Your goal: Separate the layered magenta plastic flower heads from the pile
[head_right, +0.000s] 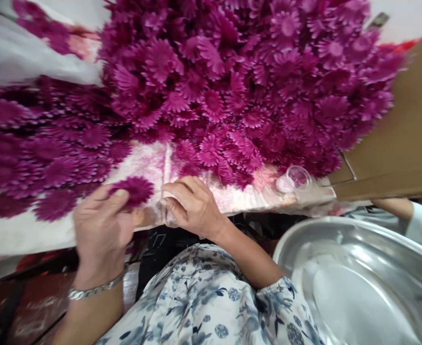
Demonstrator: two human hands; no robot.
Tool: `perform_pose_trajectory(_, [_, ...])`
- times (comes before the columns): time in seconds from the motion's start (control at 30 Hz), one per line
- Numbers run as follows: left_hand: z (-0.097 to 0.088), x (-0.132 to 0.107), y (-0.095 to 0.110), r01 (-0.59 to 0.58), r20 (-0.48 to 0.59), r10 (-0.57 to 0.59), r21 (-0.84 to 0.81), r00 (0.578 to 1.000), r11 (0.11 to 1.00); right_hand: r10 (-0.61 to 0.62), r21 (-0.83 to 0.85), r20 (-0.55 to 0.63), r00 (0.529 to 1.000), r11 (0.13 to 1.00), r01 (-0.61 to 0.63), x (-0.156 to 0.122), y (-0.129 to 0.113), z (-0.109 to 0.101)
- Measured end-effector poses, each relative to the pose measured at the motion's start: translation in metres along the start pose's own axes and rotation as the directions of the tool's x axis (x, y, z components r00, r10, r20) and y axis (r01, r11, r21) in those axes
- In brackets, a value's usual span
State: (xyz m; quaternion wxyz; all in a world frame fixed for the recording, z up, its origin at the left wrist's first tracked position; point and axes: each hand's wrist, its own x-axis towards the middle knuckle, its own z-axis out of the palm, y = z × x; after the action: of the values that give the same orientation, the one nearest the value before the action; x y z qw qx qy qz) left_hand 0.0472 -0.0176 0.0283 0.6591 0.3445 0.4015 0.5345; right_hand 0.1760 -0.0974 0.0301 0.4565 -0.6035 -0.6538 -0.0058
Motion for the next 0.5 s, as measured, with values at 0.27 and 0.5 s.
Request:
perform_pose_trajectory(0.27, [-0.017,0.024,-0.004,-0.308,-0.104,0.361,0.338,0.927,0.889,0.088,-0.134,-0.032,0.996,0.987,-0.091,-0.021,-0.004,-0.015])
perform_pose_trajectory(0.5, [-0.028,0.035,-0.014,-0.438,-0.098,0.514,0.402,0.852,0.804,0.017,-0.233,0.199,0.98,0.972,0.03,-0.029,-0.009,-0.027])
